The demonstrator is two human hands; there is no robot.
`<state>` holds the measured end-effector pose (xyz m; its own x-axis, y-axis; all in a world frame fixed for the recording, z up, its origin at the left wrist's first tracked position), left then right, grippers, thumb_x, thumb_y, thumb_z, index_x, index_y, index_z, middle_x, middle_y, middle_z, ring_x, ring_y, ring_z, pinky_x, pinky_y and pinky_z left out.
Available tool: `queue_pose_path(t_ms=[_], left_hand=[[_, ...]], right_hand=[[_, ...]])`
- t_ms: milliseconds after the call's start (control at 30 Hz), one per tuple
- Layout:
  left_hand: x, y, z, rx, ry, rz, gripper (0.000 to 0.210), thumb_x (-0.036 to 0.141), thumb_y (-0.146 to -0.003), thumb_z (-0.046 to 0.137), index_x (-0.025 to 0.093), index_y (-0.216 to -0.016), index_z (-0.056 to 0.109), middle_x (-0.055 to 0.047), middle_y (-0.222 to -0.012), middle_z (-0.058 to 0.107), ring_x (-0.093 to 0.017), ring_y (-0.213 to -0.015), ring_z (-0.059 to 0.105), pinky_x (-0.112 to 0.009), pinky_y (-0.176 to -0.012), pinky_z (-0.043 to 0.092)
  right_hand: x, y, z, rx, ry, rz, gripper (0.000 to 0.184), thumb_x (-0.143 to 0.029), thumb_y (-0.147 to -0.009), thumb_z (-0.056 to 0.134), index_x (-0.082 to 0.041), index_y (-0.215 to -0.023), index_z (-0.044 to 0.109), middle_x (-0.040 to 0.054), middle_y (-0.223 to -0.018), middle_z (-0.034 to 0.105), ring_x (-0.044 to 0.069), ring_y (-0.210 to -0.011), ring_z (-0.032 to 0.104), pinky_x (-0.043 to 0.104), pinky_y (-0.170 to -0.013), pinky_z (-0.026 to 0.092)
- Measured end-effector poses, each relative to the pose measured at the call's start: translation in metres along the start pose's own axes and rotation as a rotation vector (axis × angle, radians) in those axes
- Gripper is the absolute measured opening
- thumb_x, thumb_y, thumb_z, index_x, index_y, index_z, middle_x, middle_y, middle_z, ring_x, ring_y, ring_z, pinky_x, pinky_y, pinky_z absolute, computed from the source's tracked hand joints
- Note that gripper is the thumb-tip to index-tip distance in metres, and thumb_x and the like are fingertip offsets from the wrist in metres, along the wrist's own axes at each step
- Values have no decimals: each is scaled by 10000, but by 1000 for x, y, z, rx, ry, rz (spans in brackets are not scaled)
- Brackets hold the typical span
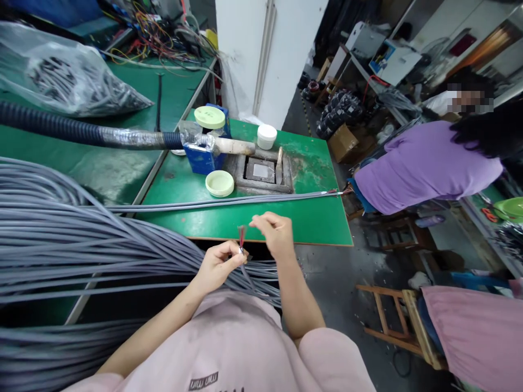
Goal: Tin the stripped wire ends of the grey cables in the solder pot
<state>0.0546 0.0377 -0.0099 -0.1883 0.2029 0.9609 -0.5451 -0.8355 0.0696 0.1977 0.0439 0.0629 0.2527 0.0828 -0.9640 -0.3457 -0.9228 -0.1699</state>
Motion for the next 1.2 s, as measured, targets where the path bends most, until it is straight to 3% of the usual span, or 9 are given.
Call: queue_pose_path(t_ms=[100,200,267,433,700,1200], left_hand=[[-6,-1,-4,11,111,-26,319,424,-708,718,140,-633,594,-14,-629,600,-107,-596,522,-242,-613,417],[-8,-2,-7,31,164,-32,324,423,-692,736,136,-632,597,-15,-631,611,-103,-595,531,-240,-622,425],[-8,-3,-7,23,173,-22,312,409,-693,739,136,-634,600,-6,-626,603,-99,-599,530,-237,-631,424],[-7,-2,-6,15,143,17,288,383,-709,730,133,-633,609,11,-599,579,-86,-581,493,-224,-608,400],[-7,-5,-19,101,250,-76,377,468,-608,786,128,-623,623,-11,-582,631,-87,-528,527,-216,-554,418],[-20,-3,-16,-59,290,-101,385,475,-683,739,105,-790,726,-62,-624,673,-82,-498,485,-211,-507,372]], right_hand=[[0,-2,-10,14,13,-1,214,-285,-791,626,-193,-616,707,-43,-481,444,88,-488,393,249,-494,305],[-4,4,11,-180,144,8,166,-272,-767,645,-191,-640,715,-21,-556,558,101,-535,472,253,-529,357],[-9,9,26,-244,199,-2,138,-265,-749,661,-192,-641,705,-11,-597,599,112,-566,510,255,-559,391],[-22,13,39,-173,303,-114,201,-236,-766,642,-193,-569,651,-21,-568,585,106,-564,516,259,-610,408],[-22,20,27,-88,271,-177,163,-219,-786,633,-211,-638,701,-24,-559,580,108,-552,500,266,-581,390],[-11,17,27,-115,93,-105,75,-224,-782,650,-226,-741,713,-21,-658,607,117,-633,540,266,-624,417]])
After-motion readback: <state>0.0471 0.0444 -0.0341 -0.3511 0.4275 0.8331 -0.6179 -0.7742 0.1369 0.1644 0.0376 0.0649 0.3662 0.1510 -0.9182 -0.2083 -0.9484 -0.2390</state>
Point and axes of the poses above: each hand's wrist, its own y-axis away from the middle knuckle, its own z-axis out of the palm, x = y × z, the point moved 9 cm from there along -y, towards the middle knuckle
